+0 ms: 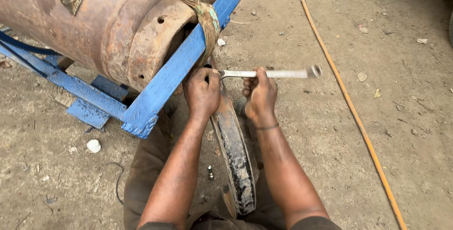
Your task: The person uses a wrench to tighten a bolt on a large metal component mounted on a blue frame. They repeatedly adjust the bolt and reposition the wrench to secure the part.
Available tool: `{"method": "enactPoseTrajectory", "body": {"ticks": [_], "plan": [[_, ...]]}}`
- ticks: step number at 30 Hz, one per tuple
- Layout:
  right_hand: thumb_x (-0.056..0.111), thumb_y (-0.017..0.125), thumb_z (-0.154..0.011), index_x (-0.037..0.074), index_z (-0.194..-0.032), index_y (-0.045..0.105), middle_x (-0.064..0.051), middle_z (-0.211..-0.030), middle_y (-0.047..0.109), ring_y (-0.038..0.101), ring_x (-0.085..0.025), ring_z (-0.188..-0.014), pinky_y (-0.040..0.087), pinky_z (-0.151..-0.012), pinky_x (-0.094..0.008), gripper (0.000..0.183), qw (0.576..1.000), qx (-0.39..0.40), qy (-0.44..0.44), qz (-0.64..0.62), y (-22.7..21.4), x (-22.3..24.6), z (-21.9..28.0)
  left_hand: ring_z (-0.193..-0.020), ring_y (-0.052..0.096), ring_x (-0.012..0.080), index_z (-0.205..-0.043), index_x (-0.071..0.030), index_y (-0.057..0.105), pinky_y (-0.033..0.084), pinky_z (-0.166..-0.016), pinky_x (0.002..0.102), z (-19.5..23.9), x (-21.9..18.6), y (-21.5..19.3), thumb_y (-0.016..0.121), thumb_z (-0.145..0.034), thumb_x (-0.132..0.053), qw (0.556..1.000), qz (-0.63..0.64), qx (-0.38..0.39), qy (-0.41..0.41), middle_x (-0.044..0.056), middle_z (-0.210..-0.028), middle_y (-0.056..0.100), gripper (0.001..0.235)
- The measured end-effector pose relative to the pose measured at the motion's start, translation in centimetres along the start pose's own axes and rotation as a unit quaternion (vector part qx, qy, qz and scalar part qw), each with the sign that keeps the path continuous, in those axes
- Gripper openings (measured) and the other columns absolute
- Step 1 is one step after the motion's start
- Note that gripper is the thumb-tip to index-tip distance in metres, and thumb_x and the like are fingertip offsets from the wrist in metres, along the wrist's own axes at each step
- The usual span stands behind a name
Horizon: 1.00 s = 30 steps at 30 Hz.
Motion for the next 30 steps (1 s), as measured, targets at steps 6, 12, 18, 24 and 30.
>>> {"method": "enactPoseTrajectory", "body": {"ticks": [6,12,18,24,30], "plan": [[0.028,0.054,-0.108,0.001,-0.115,0.059,0.0,-0.08,0.053,0.052,-0.011,-0.065,0.048,-0.054,-0.026,0.028,0.983,0.125,0.029,0.135,6.4,-0.7,-7.0,-0.087,0.069,0.0274,-0.093,-0.004,0.07,0.052,-0.081,0.043,0.7,0.3,0.3,0.069,-0.094,-0.022,0.996,0.003,-0.071,0.055,0.012,-0.091,0.072,0.019],[0.027,0.051,-0.106,0.003,-0.113,0.056,-0.003,-0.073,0.06,0.054,-0.009,-0.058,0.044,-0.045,-0.023,0.026,0.971,0.202,0.0,0.127,8.4,-2.8,-4.2,-0.095,0.069,0.03,-0.097,-0.004,0.07,0.052,-0.087,0.046,1.1,-0.3,-0.5,0.073,-0.095,-0.022,0.991,-0.037,-0.072,0.103,0.014,-0.098,0.072,0.019],[0.022,0.054,-0.106,-0.002,-0.12,0.061,-0.002,-0.078,0.062,0.058,-0.008,-0.06,0.049,-0.048,-0.022,0.028,0.986,0.164,-0.013,-0.019,7.4,-0.1,-3.6,-0.115,0.066,0.0352,-0.124,-0.001,0.07,0.051,-0.098,0.044,1.9,-0.9,-2.5,0.074,-0.085,-0.015,0.985,0.017,0.022,0.172,0.02,-0.123,0.068,0.042],[0.022,0.056,-0.107,-0.001,-0.12,0.06,-0.001,-0.079,0.059,0.061,-0.007,-0.066,0.051,-0.052,-0.02,0.026,0.991,0.118,-0.058,0.02,0.0,-0.8,1.6,-0.117,0.071,0.0289,-0.124,-0.004,0.072,0.055,-0.102,0.038,1.5,-0.3,-2.0,0.076,-0.096,-0.013,0.984,0.023,0.024,0.176,0.016,-0.124,0.073,0.029],[0.024,0.057,-0.109,0.002,-0.121,0.058,-0.003,-0.08,0.061,0.06,-0.007,-0.069,0.048,-0.053,-0.02,0.025,0.995,0.087,-0.04,-0.006,-4.6,-3.4,7.1,-0.101,0.075,0.0242,-0.107,-0.003,0.069,0.059,-0.09,0.037,1.3,0.4,-1.2,0.084,-0.092,-0.015,0.984,0.014,-0.031,0.174,0.01,-0.104,0.075,0.024]]}}
Point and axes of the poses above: each hand's wrist, its own z-axis away from the middle knuckle, its own y-axis out of the palm, x = y × z, the point moved 3 cm from there along -z, towards the middle knuckle
